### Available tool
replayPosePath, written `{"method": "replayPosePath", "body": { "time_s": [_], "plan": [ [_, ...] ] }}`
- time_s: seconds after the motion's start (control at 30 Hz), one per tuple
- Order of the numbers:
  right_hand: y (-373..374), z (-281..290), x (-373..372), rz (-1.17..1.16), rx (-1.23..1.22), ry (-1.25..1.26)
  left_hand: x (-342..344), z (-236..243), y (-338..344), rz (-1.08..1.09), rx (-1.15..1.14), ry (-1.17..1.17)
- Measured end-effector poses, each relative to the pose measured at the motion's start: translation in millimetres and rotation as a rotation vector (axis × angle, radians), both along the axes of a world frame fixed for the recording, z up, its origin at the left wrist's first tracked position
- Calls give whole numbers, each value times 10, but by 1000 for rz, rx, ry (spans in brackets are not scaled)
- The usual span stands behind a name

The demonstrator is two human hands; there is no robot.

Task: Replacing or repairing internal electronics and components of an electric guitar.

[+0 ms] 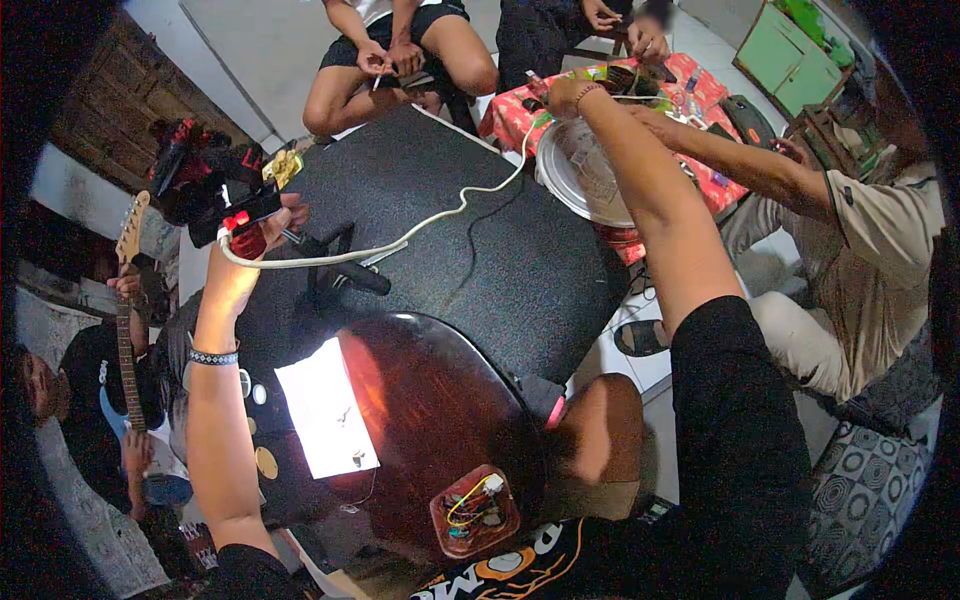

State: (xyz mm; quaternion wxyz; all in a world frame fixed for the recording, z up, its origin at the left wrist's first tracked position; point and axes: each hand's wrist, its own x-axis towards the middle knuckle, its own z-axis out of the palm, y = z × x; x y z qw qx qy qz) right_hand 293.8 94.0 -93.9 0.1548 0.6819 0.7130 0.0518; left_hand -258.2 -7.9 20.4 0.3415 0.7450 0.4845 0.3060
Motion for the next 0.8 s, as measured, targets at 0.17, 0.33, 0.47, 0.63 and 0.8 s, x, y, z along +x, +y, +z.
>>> {"method": "replayPosePath", "body": {
  "time_s": [0.17,0.33,0.47,0.63,0.8],
  "plan": [
    [97,226,151,41,82,70,94,38,-6,-80,-19,-78],
    [-123,573,363,254,353,102,-20,-22,104,26,-2,90],
    [-743,913,662,497,438,240,-55,-74,196,39,64,224],
    [-2161,1088,484,249,538,232,-30,-3,133,-199,20,41],
    [-3365,884,494,56,603,390,-186,-30,182,-215,-47,-99]
  ]
}}
